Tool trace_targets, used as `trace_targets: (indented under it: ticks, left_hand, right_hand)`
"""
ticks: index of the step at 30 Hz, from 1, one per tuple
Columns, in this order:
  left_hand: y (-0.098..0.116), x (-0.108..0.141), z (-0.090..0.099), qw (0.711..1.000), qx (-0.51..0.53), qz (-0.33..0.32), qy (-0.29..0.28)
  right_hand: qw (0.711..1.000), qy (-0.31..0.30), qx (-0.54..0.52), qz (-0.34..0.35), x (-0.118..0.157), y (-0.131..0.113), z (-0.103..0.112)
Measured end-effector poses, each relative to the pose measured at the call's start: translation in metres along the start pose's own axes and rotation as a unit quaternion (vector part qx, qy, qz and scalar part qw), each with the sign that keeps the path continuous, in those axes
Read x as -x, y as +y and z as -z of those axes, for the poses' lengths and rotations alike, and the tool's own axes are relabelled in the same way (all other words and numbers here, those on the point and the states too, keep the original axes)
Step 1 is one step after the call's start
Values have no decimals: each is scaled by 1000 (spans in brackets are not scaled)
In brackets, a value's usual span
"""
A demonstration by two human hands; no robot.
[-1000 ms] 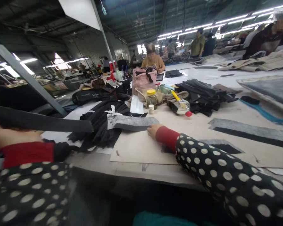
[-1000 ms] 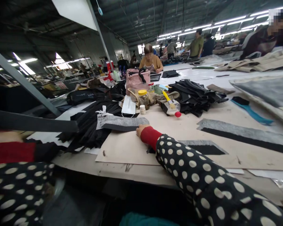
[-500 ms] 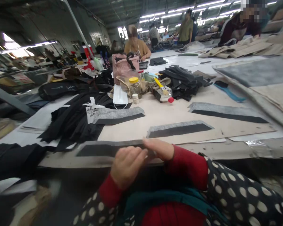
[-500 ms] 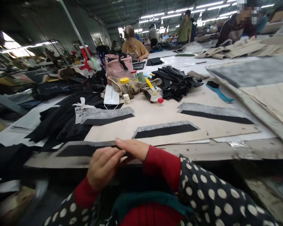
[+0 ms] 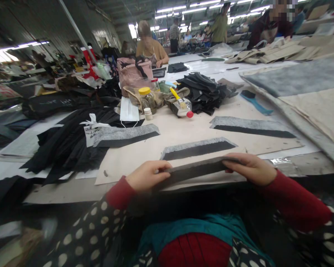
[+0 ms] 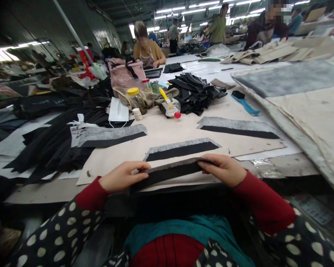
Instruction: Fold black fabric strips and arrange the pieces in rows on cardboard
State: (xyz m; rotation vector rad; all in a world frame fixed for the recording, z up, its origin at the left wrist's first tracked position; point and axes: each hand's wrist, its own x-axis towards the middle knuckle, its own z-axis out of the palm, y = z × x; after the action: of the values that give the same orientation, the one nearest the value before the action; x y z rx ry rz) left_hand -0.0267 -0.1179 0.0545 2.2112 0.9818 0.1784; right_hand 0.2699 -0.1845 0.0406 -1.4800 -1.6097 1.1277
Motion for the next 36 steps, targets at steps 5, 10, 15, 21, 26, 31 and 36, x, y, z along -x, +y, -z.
trace_targets:
  ticks: [5, 10, 15, 21, 26, 31, 36]
  left_hand:
    - [-21, -19, 21, 983, 143, 21, 110]
    - [-34, -38, 21, 953, 269, 33, 135]
    - [-42, -44, 12, 944, 287, 61, 150]
    - [-54, -47, -1, 956, 233, 41, 175]
    - [-56, -49, -8, 968, 149, 34, 200]
    - [-58, -48, -12, 973, 95, 26, 209]
    - [-59, -47, -14, 974, 53, 11, 222]
  right_hand:
    - [991, 119, 59, -24, -18, 18, 35]
    - [982, 176, 43, -47, -35, 20, 41]
    - [976, 172, 82, -108, -43, 26, 44]
    - [954, 139, 240, -112, -51, 38, 50]
    - [923, 153, 330, -127, -58, 38, 48]
    - [915, 131, 361, -125, -60, 43, 46]
    - [900, 136, 394, -130, -59, 43, 42]
